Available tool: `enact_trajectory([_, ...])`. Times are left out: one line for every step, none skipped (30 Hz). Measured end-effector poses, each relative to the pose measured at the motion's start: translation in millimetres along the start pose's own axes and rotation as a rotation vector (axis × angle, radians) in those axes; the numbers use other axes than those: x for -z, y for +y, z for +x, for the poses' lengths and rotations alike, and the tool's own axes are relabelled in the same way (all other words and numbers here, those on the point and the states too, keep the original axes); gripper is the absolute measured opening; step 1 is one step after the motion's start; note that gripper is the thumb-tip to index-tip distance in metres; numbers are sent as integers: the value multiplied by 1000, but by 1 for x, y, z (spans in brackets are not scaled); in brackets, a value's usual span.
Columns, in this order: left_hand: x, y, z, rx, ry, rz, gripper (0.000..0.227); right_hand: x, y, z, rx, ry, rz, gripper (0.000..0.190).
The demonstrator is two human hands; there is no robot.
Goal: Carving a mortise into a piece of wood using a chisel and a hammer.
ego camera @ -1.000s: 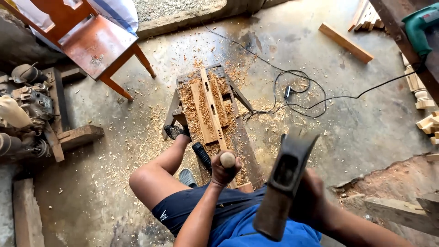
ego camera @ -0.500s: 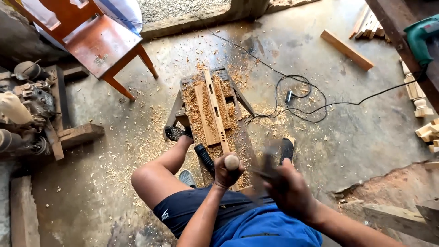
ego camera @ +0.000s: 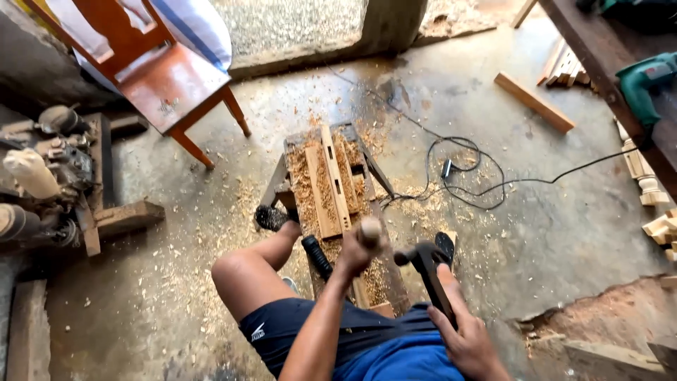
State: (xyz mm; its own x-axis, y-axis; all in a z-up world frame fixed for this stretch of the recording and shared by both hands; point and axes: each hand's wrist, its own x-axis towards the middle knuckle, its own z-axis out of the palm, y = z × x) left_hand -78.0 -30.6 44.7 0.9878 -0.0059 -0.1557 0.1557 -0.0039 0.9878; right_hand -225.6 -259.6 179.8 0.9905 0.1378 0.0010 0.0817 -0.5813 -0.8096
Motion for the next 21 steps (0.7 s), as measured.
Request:
enact_trajectory([3, 1, -9, -76, -79, 17, 34, -4, 22, -6, -56, 10, 28, 49])
enact_trajectory([4, -3, -30, -127, -162, 30, 31, -9, 43, -24, -134, 11, 55, 56])
enact_trajectory([6, -2, -30, -114, -169, 28, 31, -10, 47, -28, -149, 9, 55, 56])
enact_trajectory([5, -1, -37, -145, -165, -9, 31, -7, 51, -37, -400, -46, 156, 46])
enact_trajectory([4, 0, -45, -176, -159, -46, 32, -5, 54, -47, -651, -98, 256, 37])
enact_trajectory([9, 25, -35, -188, -152, -47, 32, -2, 53, -39, -638, -98, 252, 37])
enact_trajectory([14, 53, -25, -243, -128, -192, 35, 1, 50, -32, -627, -76, 274, 32])
enact_trajectory([18, 79, -23, -285, -107, -337, 39, 5, 44, -32, -628, -57, 298, 40])
enact_trajectory([20, 88, -33, -286, -103, -338, 39, 7, 45, -40, -626, -61, 296, 40])
enact_trajectory([24, 98, -34, -341, -76, -336, 45, 6, 48, -40, -638, -55, 300, 40])
enact_trajectory([28, 109, -34, -396, -48, -333, 51, 5, 50, -38, -651, -49, 304, 39])
enact_trajectory([28, 100, -32, -404, -47, -334, 51, 5, 45, -32, -642, -48, 303, 39])
enact_trajectory([29, 89, -28, -434, 49, -170, 52, 4, 42, -24, -653, -40, 324, 37])
enact_trajectory([28, 74, -34, -438, 147, -11, 53, 5, 37, -26, -684, -40, 338, 36])
enact_trajectory([22, 67, -40, -424, 151, -17, 53, 4, 39, -28, -695, -48, 330, 36])
enact_trajectory([16, 62, -45, -477, 173, 36, 49, 4, 40, -26, -709, -46, 329, 36])
enact_trajectory([11, 57, -49, -530, 196, 89, 45, 4, 42, -24, -723, -45, 328, 37])
enact_trajectory([5, 58, -55, -525, 207, 84, 45, 5, 45, -22, -722, -55, 318, 37])
enact_trajectory([-1, 60, -62, -662, 188, 124, 42, 5, 49, -19, -749, -56, 322, 37])
enact_trajectory([-7, 61, -70, -796, 169, 165, 38, 6, 52, -18, -777, -58, 326, 37])
enact_trajectory([-9, 63, -73, -787, 182, 162, 38, 6, 61, -20, -779, -69, 314, 37])
